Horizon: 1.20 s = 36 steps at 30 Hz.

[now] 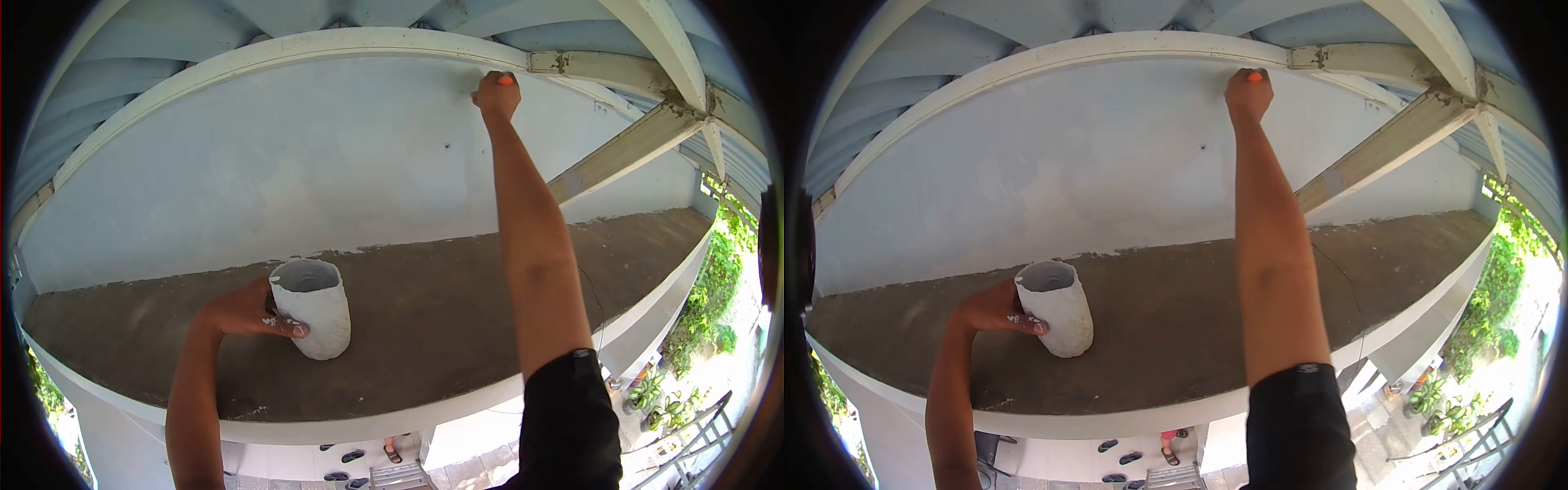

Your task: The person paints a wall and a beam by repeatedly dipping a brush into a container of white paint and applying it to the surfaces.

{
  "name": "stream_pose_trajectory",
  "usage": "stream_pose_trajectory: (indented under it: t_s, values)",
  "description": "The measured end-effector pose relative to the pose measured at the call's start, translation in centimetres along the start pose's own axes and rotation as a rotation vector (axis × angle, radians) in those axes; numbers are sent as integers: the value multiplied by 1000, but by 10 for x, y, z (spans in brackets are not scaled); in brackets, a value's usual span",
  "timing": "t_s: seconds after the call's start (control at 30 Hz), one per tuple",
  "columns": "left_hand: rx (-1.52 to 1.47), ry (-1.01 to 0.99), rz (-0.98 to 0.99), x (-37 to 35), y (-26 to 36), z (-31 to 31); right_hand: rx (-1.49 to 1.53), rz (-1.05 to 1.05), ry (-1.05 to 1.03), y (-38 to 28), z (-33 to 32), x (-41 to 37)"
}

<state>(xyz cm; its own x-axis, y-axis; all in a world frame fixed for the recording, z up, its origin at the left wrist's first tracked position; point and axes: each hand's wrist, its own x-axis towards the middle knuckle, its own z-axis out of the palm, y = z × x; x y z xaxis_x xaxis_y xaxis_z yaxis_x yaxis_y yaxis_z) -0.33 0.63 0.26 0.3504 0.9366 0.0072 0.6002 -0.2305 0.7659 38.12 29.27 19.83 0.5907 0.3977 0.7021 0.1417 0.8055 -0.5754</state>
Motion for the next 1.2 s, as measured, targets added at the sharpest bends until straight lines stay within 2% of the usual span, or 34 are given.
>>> stream_pose_trajectory:
  t_s: [0.03,0.1,0.13,0.2,0.23,0.33,0.37,0.43,0.47,0.53,0.57,0.63,0.67,0.7,0.77,0.83,0.9,0.93,1.0,1.03,1.1,1.13,1.17,1.2]
  values:
    - [26,12,45,0,-1,0,-7,-1,-2,-1,-2,5]
    - [39,14,88,1,-3,2,-539,-84,-199,-5,-14,16]
    - [9,9,77,1,-3,2,-548,-81,-201,-14,-22,15]
    - [-20,11,70,1,-3,1,-312,222,-203,-34,-31,20]
    - [-4,17,70,1,-5,1,-312,220,-206,-36,-30,23]
    - [9,20,59,1,-8,0,289,294,-28,-45,-23,25]
    - [9,15,49,2,-8,0,291,291,-31,-48,-17,25]
    - [-6,16,36,0,-3,1,583,345,24,-48,-5,25]
    - [-21,11,21,-1,-1,1,585,346,26,-45,-3,22]
    - [3,13,11,0,-2,1,356,237,56,-33,0,16]
    - [26,15,0,0,-3,-1,359,237,57,-28,-2,16]
    - [8,3,2,0,-1,0,0,282,-145,-15,-15,18]
    - [-14,-3,8,0,0,0,-192,231,-244,-12,-24,27]
    - [-18,-5,10,-1,2,0,-196,229,-244,-15,-32,36]
    - [6,32,33,-4,5,2,-711,284,-502,-22,-49,43]
    - [0,39,48,-2,1,2,-786,282,-491,-12,-56,51]
    - [-3,50,62,0,-1,2,-231,288,-243,-2,-55,55]
    - [29,55,52,0,-1,1,-227,287,-242,-4,-51,56]
    - [63,53,29,0,-5,0,268,282,-105,-4,-43,50]
    - [45,48,27,2,-9,-1,269,287,-102,25,-36,63]
    - [28,41,23,3,-9,-1,-187,-253,-162,104,-16,97]
    - [26,51,24,1,-7,0,30,192,-171,37,-37,19]
    - [25,60,25,0,-4,1,244,261,-147,48,-42,0]
    - [21,57,24,-2,-3,1,250,306,-132,51,-51,-13]
